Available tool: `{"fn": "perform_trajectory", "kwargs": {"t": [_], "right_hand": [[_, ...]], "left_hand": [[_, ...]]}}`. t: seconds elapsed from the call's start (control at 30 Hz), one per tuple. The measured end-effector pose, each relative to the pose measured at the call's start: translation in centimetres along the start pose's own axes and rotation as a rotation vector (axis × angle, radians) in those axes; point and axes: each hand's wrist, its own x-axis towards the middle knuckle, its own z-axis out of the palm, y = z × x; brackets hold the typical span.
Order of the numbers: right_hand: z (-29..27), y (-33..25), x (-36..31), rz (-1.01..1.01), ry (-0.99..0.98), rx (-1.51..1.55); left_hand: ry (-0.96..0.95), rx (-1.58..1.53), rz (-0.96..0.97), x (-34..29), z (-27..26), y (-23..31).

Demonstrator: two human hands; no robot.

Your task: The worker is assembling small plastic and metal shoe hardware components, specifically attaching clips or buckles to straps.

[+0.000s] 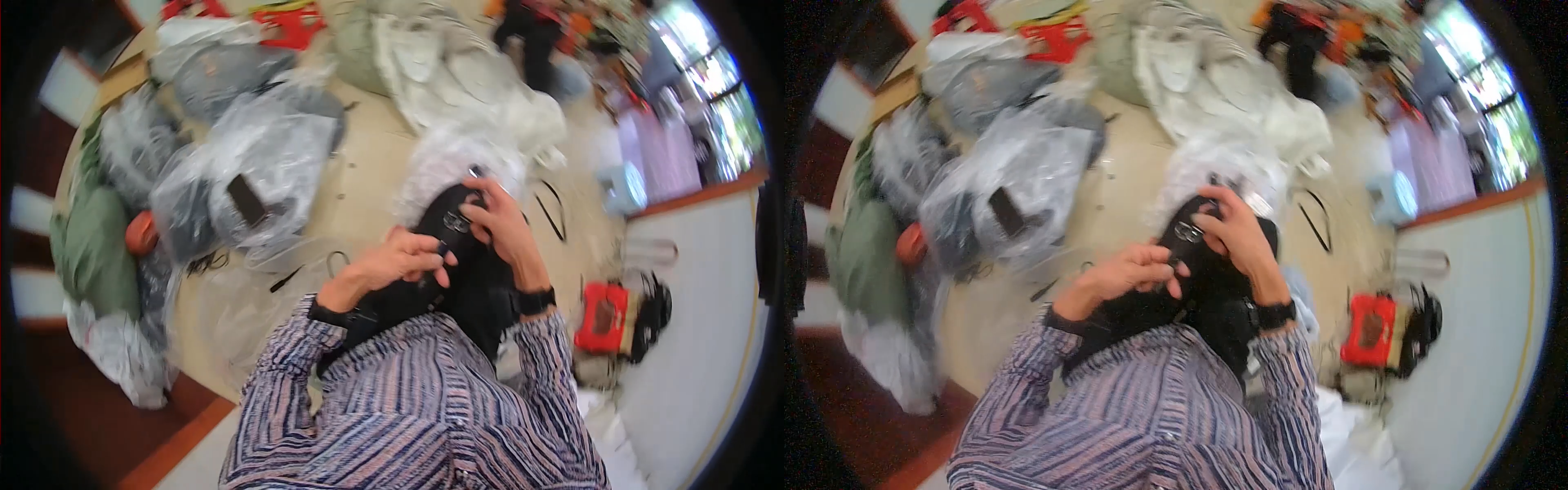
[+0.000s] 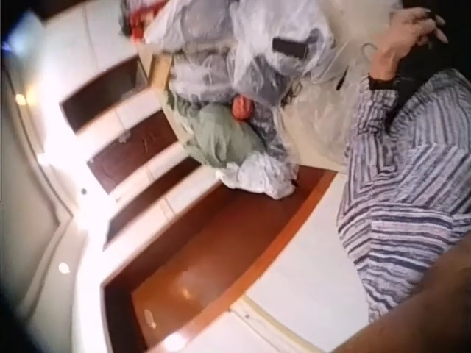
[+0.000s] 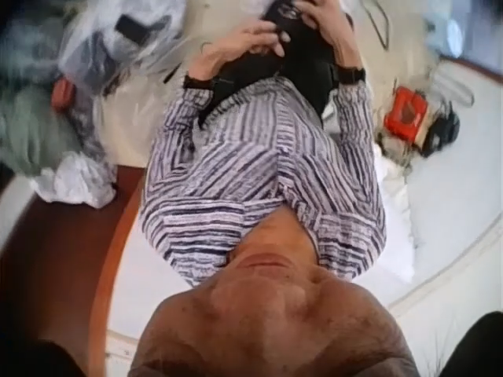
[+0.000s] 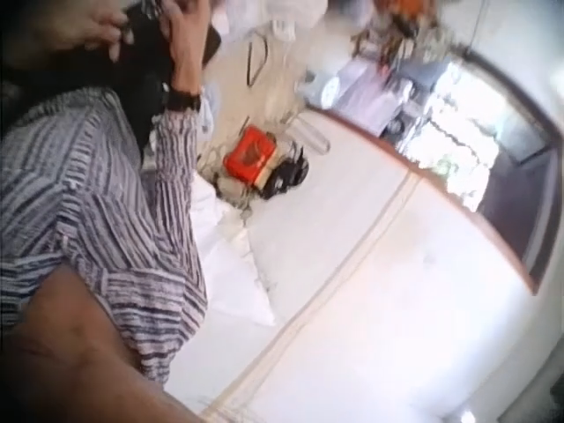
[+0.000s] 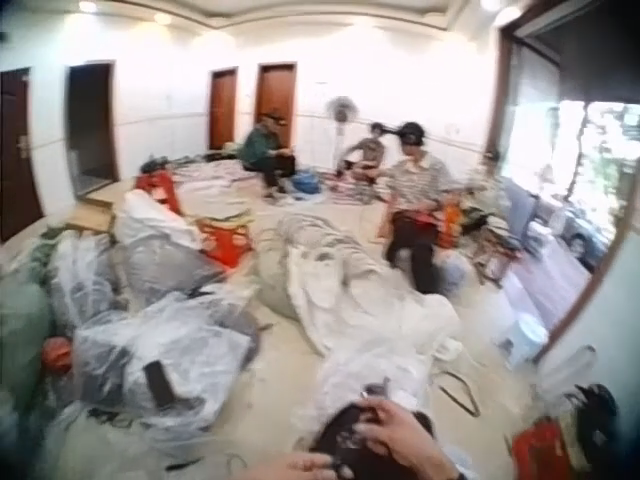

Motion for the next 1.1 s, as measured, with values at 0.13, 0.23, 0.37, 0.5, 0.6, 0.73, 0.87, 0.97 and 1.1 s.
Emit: {"fn": "perform_trajectory", "kwargs": {"t": [0.13,0.23,0.37,0.5,0.6,0.73,0.87,0.97,1.1], "right_hand": [[0.5,1.8,1.1,0.06,0.153,-0.092],[0.0,2.6,1.0,0.079,0.174,-0.136],[-2.0,1.8,-0.8,0.128,0.237,-0.163],[-2.6,2.7,-1.7,0.159,0.351,-0.145],[-2.2,2.3,-3.3,0.184,0.428,-0.088],[-1.4,3.0,-3.2,0.189,0.39,-0.054],[-1.1,3.5,-3.9,0.178,0.359,-0.044],[-1.2,4.0,-4.6,0.132,0.303,-0.076],[-1.2,4.2,-6.7,0.006,0.244,-0.169]], "left_hand": [[0.29,-0.325,0.151,-0.3,-7.0,-3.2],[0.762,-0.441,0.169,-3.5,-17.2,-5.9],[1.167,-0.532,0.198,-6.5,-29.7,-8.4],[1.485,-0.62,0.164,-7.1,-38.9,-11.5],[1.492,-0.474,0.104,-4.2,-42.5,-13.9],[1.475,0.538,0.125,-5.3,-43.0,-20.7],[0.716,-0.494,0.196,1.1,-29.9,-19.7],[0.479,-0.828,0.119,3.0,-19.4,-14.4],[0.265,-0.504,0.111,2.7,-9.6,-7.5]]}}
